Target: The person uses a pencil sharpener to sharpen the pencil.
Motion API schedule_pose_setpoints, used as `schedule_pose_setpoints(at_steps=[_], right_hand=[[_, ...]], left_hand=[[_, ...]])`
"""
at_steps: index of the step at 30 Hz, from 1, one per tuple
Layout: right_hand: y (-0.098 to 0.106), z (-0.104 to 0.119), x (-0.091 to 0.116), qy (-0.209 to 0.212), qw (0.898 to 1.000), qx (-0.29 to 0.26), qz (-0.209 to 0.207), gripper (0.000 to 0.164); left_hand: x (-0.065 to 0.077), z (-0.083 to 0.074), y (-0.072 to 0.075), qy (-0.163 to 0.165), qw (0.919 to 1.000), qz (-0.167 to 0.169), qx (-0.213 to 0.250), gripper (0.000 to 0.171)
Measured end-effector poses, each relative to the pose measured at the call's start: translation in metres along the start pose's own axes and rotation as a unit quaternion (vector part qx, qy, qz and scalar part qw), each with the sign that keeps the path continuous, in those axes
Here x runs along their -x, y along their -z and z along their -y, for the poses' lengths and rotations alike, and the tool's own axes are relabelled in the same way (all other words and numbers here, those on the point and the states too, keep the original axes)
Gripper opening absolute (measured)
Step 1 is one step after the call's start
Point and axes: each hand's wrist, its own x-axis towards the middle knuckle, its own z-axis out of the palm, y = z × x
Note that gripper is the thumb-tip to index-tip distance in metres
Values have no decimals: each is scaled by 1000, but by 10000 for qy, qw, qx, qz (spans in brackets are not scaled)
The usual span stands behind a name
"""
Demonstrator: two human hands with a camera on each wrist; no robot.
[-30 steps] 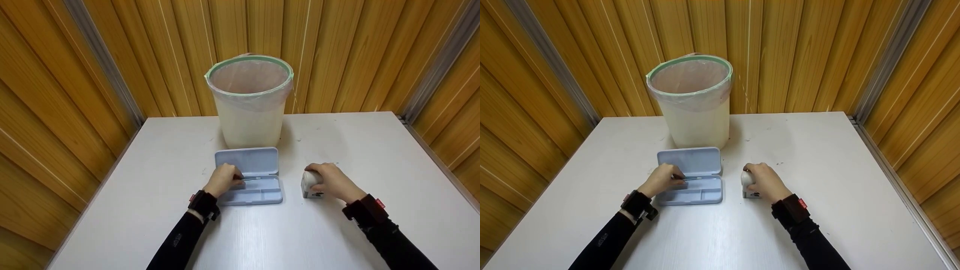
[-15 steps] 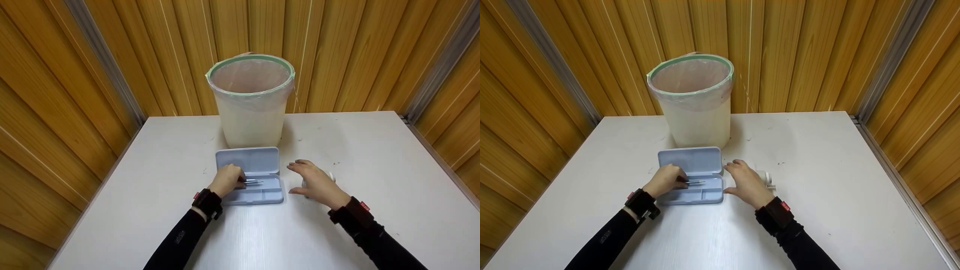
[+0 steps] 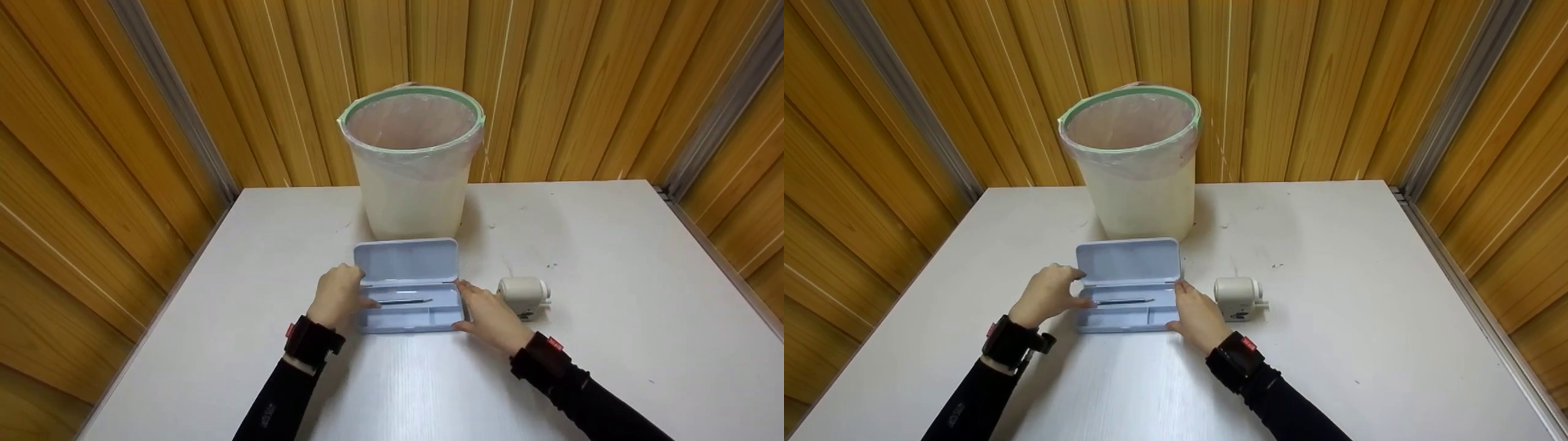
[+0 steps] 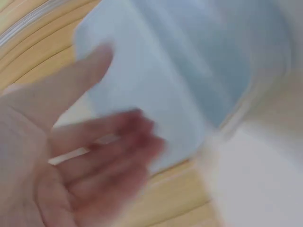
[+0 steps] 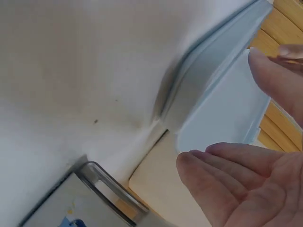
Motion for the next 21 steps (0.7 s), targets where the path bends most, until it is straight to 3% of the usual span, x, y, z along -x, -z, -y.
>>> schedule_pose_setpoints(at_steps=[3, 7, 12, 21], right_hand=[[-4, -2, -4, -163, 9997, -150, 36, 78], [-6, -2, -7, -414, 9980, -457, 164, 76], [-7, 4, -11, -541, 9964, -592, 271, 72], [-19, 22, -23, -369, 9972, -624, 166, 65]], left_hand=[[12, 1, 1, 226, 9994, 266, -14, 54], [19, 3, -11, -28, 9987, 445, 261, 58], [19, 7, -20, -65, 9988, 301, 392, 64], [23, 20, -14, 269, 9993, 153, 202, 64]])
